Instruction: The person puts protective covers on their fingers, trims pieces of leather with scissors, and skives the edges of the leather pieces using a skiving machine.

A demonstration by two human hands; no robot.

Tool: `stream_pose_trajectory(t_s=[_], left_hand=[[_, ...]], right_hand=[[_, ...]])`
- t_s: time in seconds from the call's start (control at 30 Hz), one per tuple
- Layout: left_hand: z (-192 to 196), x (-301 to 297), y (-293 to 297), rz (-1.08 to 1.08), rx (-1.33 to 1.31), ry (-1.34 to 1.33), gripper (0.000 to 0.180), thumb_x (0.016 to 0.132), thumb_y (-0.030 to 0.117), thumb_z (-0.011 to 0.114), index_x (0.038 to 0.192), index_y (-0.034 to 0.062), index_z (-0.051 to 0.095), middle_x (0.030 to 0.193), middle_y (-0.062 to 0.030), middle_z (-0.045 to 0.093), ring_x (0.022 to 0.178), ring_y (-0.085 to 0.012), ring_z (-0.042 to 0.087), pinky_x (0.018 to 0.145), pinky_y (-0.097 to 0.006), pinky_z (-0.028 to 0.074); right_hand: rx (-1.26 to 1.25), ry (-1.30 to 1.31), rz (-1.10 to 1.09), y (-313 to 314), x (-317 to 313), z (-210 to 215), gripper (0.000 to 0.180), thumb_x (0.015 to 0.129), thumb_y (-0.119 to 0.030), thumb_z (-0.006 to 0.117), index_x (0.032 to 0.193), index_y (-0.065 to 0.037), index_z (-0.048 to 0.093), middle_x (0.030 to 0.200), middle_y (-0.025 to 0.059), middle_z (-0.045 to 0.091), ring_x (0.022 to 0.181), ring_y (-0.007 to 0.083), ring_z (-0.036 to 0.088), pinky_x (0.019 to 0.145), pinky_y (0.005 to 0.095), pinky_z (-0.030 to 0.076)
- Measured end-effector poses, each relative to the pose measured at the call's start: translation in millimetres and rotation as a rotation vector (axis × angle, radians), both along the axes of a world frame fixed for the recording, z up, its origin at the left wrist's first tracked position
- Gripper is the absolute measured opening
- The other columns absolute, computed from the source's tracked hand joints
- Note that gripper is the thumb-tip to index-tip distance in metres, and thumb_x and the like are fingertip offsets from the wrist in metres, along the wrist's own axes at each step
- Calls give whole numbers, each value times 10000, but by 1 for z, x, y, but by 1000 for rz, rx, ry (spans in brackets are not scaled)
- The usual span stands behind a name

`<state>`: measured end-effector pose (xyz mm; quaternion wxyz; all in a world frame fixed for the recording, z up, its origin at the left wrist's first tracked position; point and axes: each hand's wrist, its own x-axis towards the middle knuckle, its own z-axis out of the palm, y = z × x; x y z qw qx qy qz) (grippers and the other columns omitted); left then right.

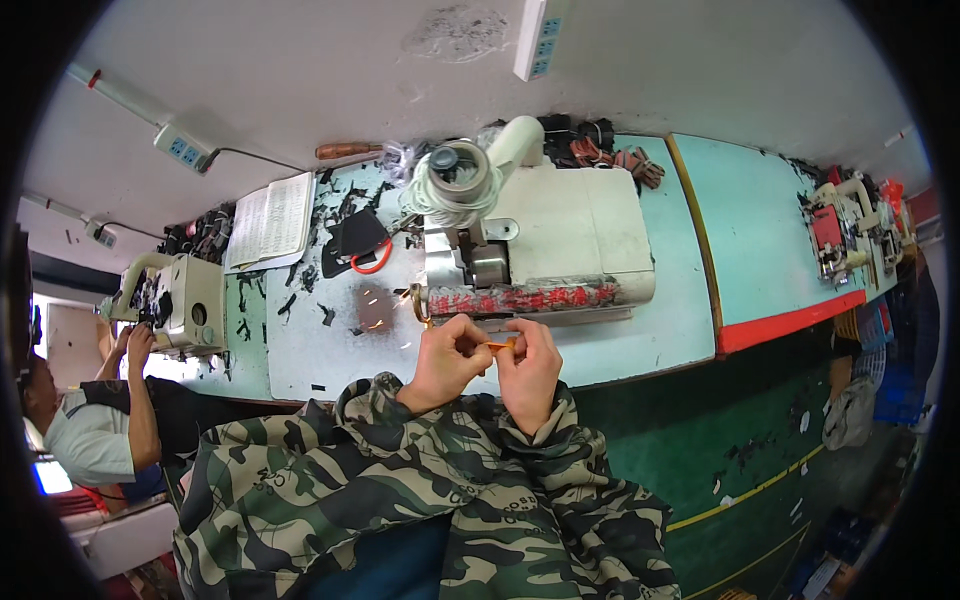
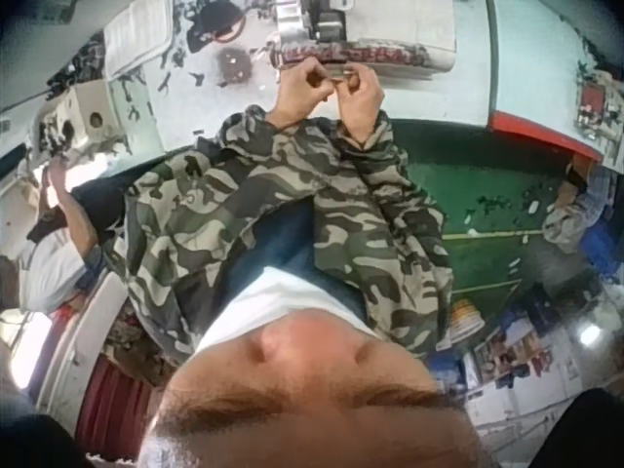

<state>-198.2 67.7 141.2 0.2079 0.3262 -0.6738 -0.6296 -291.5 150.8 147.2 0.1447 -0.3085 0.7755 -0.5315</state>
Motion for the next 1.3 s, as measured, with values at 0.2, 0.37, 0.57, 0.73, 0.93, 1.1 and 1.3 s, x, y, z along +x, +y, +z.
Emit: stream_pose_trajectory(t_s=[0.2, 0.37, 0.57, 0.73, 0.93, 1.1, 1.3], left_hand=[[13, -10, -13, 2, 632, 171, 134, 712, -75, 561, 763, 25, 488, 618, -35, 533, 429, -67, 438, 371, -206, 313], [16, 0, -12, -239, 403, 32, 195, 706, -24, 607, 813, 60, 467, 584, 53, 397, 478, -26, 334, 422, -197, 250], [25, 17, -38, -239, 66, -122, 184, 695, 100, 709, 819, 23, 596, 488, 18, 396, 478, -37, 334, 422, -240, 278], [12, 5, -12, -15, -418, -69, 215, 702, 107, 696, 895, 50, 620, 518, -73, 469, 427, -105, 396, 405, -267, 319], [17, 7, -9, -14, -309, -93, 202, 720, 111, 674, 904, 45, 626, 575, -121, 531, 463, -175, 507, 444, -282, 385], [1, 3, -11, -28, 174, 163, 106, 786, 63, 601, 862, 5, 645, 641, 16, 557, 512, -19, 407, 456, -187, 316], [32, 14, -17, -92, 437, -6, 108, 823, 74, 574, 868, -1, 638, 655, 34, 546, 520, -11, 407, 453, -166, 301]], right_hand=[[-17, -221, -68, -5, -10, -28, 214, 700, 56, 560, 905, -6, 562, 562, 16, 443, 510, 92, 414, 461, 252, 340], [-17, -59, -84, -6, -6, -14, 227, 706, 45, 572, 923, -20, 553, 535, 30, 446, 472, 101, 421, 446, 262, 353], [2, -37, 48, -7, 5, 24, 275, 687, 41, 622, 938, -38, 545, 529, 52, 443, 444, 138, 424, 437, 269, 354], [-51, 181, 102, -3, 12, 26, 260, 690, 47, 636, 921, -36, 552, 605, 85, 523, 475, 177, 513, 462, 282, 417], [-127, 152, 45, -2, 13, 30, 267, 662, 51, 653, 896, -29, 552, 614, 89, 529, 491, 192, 537, 468, 283, 437], [-141, 256, 141, 0, 12, 28, 281, 635, 64, 654, 871, -25, 530, 588, 63, 518, 488, 143, 519, 471, 252, 421], [-159, 166, 166, -2, 16, 30, 313, 625, 49, 668, 891, -24, 520, 559, 56, 503, 479, 140, 523, 471, 253, 427]])
